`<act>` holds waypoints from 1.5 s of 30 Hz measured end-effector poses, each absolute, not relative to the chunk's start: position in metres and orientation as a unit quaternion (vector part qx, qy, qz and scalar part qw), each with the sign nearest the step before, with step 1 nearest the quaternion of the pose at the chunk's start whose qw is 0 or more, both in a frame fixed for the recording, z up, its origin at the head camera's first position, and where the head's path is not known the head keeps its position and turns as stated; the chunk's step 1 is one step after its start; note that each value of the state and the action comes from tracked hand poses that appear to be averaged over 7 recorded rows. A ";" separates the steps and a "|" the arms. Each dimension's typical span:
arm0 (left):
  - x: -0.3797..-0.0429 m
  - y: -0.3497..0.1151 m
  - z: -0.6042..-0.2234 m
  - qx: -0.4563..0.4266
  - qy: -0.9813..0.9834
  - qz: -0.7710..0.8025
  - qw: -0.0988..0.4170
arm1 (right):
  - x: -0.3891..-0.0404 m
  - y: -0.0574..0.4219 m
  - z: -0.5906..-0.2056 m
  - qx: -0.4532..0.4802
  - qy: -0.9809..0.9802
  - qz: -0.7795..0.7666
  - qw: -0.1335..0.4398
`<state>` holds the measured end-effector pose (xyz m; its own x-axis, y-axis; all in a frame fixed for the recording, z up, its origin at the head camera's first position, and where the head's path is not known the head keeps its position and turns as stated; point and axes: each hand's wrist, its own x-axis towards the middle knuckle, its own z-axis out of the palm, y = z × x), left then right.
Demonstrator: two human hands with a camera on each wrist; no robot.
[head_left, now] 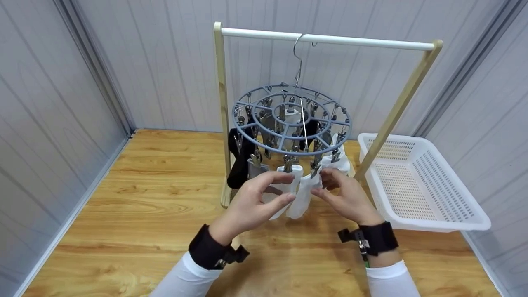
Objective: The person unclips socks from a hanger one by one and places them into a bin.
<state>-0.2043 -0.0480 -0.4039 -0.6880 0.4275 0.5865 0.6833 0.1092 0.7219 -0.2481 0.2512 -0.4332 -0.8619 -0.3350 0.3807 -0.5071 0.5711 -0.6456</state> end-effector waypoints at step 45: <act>-0.231 0.020 -0.402 -0.226 -0.740 -0.623 0.113 | -0.243 0.237 -0.437 0.262 -0.869 0.408 0.097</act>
<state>-0.2308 0.0199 -0.4019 -0.8722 0.1944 0.4488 0.4753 0.1201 0.8716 -0.2427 0.2374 -0.4367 -0.8440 -0.3760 0.3826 -0.5345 0.5299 -0.6584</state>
